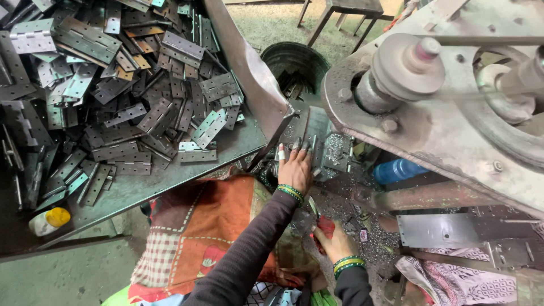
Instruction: The person repeatedly places small metal brackets into a press machine and activates the press with a lever. The person handles the brackets one at a time, positioning them under the press and then pulling the lever to complete each cycle.
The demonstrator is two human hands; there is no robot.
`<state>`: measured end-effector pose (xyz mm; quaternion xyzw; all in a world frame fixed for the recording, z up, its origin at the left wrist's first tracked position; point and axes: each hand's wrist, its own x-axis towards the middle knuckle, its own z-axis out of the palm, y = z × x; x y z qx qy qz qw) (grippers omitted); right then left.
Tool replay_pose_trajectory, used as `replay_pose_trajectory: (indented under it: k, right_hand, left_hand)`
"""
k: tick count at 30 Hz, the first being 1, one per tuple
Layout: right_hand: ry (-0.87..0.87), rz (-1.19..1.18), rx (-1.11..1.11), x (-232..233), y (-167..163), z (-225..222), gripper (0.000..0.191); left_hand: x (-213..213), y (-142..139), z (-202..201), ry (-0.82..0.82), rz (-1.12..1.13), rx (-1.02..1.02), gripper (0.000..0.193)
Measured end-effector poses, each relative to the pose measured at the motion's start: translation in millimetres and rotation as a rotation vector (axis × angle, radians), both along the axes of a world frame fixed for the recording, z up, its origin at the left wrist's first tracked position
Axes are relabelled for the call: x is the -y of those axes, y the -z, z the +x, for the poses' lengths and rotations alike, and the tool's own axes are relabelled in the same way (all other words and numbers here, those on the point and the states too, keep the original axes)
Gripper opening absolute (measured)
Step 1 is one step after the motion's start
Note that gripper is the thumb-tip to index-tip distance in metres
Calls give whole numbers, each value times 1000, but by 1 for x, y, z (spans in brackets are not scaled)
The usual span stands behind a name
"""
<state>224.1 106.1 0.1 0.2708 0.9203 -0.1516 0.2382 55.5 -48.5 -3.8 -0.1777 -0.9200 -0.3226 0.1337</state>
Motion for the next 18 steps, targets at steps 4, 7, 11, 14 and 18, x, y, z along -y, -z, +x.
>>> replay_pose_trajectory:
  k: [4,7,11,14,18]
  right_hand:
    - [107,-93,-335,19,67,27,68]
    - [91,-123,-330,10,98,32,71]
    - [3,-314,-322,-13,82,12,65]
    - [-17,-315,-189,-20,44,11,66]
    - [142,-249,-138,-1,25,12,68]
  left_hand:
    - [8,11,-3,44,-41,60,51]
    - [14,13,-3,11,-9,-40,44]
    - [17,12,-2,17,-3,-41,41]
    - [8,10,-3,-11,-28,-21,32]
    - [-11,8,-17,-58,-44,54,28]
